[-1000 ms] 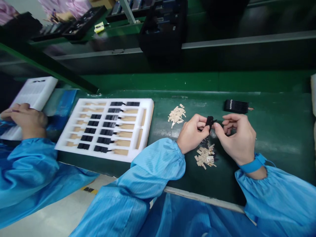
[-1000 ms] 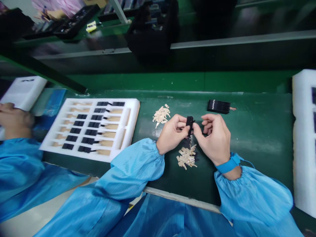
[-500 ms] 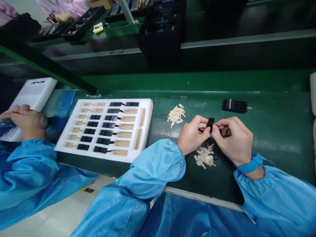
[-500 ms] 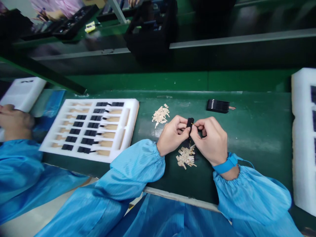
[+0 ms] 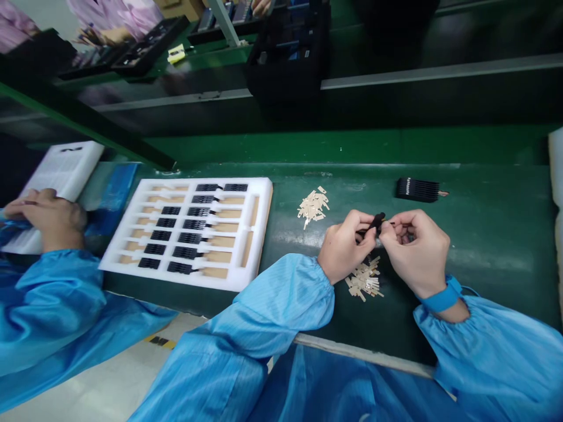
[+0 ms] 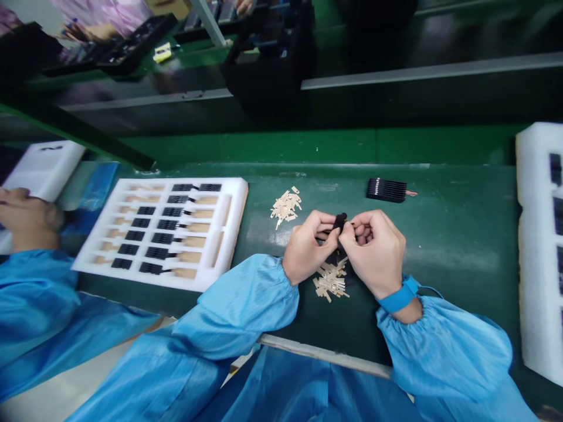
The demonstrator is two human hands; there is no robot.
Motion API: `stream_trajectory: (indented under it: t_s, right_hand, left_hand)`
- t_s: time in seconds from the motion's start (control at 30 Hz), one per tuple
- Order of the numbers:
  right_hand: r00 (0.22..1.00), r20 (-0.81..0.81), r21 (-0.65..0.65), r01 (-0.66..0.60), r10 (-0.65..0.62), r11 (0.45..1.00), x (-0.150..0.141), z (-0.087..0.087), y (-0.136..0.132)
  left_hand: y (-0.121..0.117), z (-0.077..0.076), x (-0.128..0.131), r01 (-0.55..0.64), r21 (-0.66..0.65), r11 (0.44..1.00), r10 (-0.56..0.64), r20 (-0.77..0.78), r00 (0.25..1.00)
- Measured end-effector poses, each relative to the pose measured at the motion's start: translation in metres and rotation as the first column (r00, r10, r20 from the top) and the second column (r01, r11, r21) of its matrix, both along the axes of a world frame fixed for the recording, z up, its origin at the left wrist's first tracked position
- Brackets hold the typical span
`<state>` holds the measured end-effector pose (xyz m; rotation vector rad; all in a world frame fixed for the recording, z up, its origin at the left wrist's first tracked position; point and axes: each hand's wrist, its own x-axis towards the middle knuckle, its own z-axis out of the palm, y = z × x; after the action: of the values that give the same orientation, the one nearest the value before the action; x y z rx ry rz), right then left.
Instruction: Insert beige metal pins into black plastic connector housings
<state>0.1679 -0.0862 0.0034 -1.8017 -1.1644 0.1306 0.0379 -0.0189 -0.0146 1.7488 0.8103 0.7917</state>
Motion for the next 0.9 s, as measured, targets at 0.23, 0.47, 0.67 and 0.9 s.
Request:
stream_trajectory:
  t_s: [0.23, 0.47, 0.67, 0.9]
  right_hand:
    - [0.993, -0.107, -0.05, -0.053, 0.048, 0.997, 0.005, 0.002, 0.0]
    - [0.994, -0.089, -0.04, -0.063, 0.059, 0.997, 0.008, -0.001, 0.0]
    - [0.989, -0.142, -0.047, -0.058, 0.05, 0.997, 0.01, -0.003, 0.0]
    - [0.968, -0.23, -0.02, -0.11, 0.102, 0.994, 0.009, 0.001, 0.002]
  left_hand:
    - [0.007, -0.004, -0.006, -0.007, 0.242, 0.97, 0.021, -0.052, 0.998]
    - [0.011, 0.0, -0.009, 0.062, 0.363, 0.93, -0.006, -0.154, 0.988]
    - [0.012, 0.001, -0.009, 0.049, 0.237, 0.97, -0.024, -0.105, 0.994]
    - [0.011, 0.004, -0.005, 0.021, 0.014, 1.0, -0.022, 0.021, 1.0]
